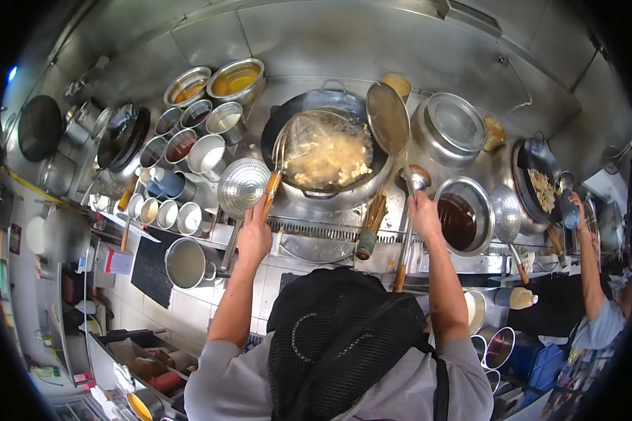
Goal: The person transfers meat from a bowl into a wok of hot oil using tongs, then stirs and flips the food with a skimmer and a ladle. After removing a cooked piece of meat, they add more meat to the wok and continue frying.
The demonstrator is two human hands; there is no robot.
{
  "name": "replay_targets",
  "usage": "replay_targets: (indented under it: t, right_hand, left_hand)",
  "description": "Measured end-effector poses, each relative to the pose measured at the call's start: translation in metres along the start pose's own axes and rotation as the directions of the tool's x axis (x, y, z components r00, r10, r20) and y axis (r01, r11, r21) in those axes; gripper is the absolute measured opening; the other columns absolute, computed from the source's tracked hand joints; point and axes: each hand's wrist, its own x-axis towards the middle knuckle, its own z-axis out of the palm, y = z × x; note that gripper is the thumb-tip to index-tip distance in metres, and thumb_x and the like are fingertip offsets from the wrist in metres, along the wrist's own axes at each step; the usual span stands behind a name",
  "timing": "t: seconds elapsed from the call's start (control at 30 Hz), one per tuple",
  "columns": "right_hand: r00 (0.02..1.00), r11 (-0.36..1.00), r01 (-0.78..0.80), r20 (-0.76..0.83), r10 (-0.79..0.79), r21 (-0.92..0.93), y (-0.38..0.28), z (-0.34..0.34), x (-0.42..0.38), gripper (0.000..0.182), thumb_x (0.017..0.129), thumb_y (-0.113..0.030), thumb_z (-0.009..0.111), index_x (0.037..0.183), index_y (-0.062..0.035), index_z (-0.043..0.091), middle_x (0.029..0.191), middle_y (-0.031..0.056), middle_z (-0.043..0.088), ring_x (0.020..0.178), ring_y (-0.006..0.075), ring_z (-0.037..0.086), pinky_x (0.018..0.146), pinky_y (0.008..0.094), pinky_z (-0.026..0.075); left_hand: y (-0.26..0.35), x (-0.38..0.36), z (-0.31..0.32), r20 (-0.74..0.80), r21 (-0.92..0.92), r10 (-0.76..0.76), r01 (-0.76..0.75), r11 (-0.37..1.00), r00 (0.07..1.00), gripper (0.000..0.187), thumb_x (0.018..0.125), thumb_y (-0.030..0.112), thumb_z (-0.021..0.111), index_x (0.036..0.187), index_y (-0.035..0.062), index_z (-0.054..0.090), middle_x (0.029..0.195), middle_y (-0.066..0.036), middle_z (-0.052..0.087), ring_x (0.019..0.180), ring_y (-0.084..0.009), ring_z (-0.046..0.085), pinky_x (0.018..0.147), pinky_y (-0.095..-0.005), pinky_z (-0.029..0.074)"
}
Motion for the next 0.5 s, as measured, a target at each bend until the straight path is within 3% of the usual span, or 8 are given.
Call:
replay_targets:
  t: [0.07,0.1,0.13,0.17,0.23,0.33,0.47,0.5]
  right_hand:
    - [0.986,0.987,-0.130,0.121,0.119,0.092,-0.005,0.021,-0.006,0.023,0.096,-0.020,0.054,0.091,0.0027,0.059,0.082,0.0323,0.063,0.082,0.0520,0.062,0.071,0.0563,0.050]
    - [0.988,0.982,-0.118,0.116,0.101,0.148,0.015,0.054,-0.006,0.024,0.096,-0.017,0.052,0.089,0.0050,0.058,0.076,0.0304,0.064,0.071,0.0463,0.066,0.065,0.0522,0.052]
    - [0.940,0.907,-0.295,0.263,0.218,0.301,-0.026,0.043,-0.017,0.025,0.096,-0.015,0.050,0.086,0.0062,0.059,0.072,0.0256,0.066,0.059,0.0327,0.068,0.053,0.0450,0.052]
    - [0.921,0.825,-0.360,0.308,0.239,0.435,-0.037,0.055,-0.024,0.023,0.097,-0.015,0.050,0.084,0.0030,0.057,0.067,0.0170,0.064,0.046,0.0188,0.060,0.041,0.0366,0.047]
    - [0.851,0.544,-0.517,0.464,0.246,0.661,-0.052,0.084,-0.031,0.023,0.098,-0.018,0.051,0.085,-0.0002,0.053,0.061,0.0073,0.055,0.040,0.0133,0.045,0.035,0.0310,0.038]
    - [0.832,0.418,-0.554,0.496,0.249,0.720,-0.079,0.106,-0.024,0.021,0.098,-0.017,0.051,0.084,-0.0016,0.053,0.064,0.0081,0.055,0.042,0.0127,0.045,0.036,0.0310,0.038]
    - [0.877,0.627,-0.475,0.390,0.280,0.618,-0.108,0.114,-0.020,0.023,0.099,-0.017,0.051,0.083,-0.0004,0.053,0.064,0.0093,0.058,0.044,0.0156,0.051,0.037,0.0329,0.041]
    - [0.878,0.628,-0.474,0.389,0.280,0.617,-0.117,0.112,-0.021,0.023,0.099,-0.017,0.051,0.083,-0.0004,0.053,0.064,0.0093,0.058,0.044,0.0156,0.051,0.037,0.0329,0.041]
  left_hand:
    - [-0.003,-0.002,0.008,-0.027,-0.021,-0.053,0.052,0.998,0.998,0.073,0.080,-0.004,0.051,0.149,0.0135,0.033,0.118,-0.029,0.055,0.088,-0.0499,0.062,0.077,-0.0562,0.051]
    - [-0.006,-0.001,0.015,-0.040,-0.060,-0.077,0.074,0.995,0.996,0.073,0.080,-0.004,0.051,0.149,0.0096,0.031,0.117,-0.031,0.054,0.092,-0.0511,0.061,0.080,-0.0562,0.050]
    - [-0.008,-0.001,0.021,-0.051,-0.097,-0.101,0.096,0.991,0.994,0.074,0.080,-0.005,0.052,0.149,0.0058,0.029,0.117,-0.033,0.053,0.096,-0.0523,0.059,0.083,-0.0562,0.050]
    - [-0.008,-0.001,0.028,-0.058,-0.102,-0.109,0.103,0.989,0.992,0.074,0.080,-0.005,0.052,0.149,0.0058,0.029,0.117,-0.033,0.053,0.096,-0.0523,0.059,0.083,-0.0562,0.050]
    - [-0.005,0.001,0.048,-0.014,-0.226,-0.127,0.121,0.967,0.992,0.076,0.080,-0.005,0.051,0.149,0.0015,0.023,0.115,-0.036,0.052,0.103,-0.0535,0.056,0.088,-0.0556,0.048]
    - [0.003,0.005,0.087,-0.089,-0.344,-0.044,0.011,0.939,0.995,0.076,0.080,-0.006,0.048,0.150,0.0021,0.019,0.115,-0.038,0.052,0.106,-0.0556,0.053,0.092,-0.0553,0.045]
    - [0.036,0.030,0.093,0.085,-0.457,-0.111,0.138,0.879,0.990,0.076,0.082,-0.004,0.045,0.151,0.0023,0.013,0.114,-0.033,0.054,0.090,-0.0473,0.061,0.077,-0.0522,0.053]
    - [0.057,0.038,0.072,0.276,-0.658,-0.252,0.374,0.654,0.927,0.062,0.083,-0.003,0.047,0.142,0.0025,0.026,0.098,-0.023,0.055,0.076,-0.0368,0.060,0.065,-0.0456,0.051]
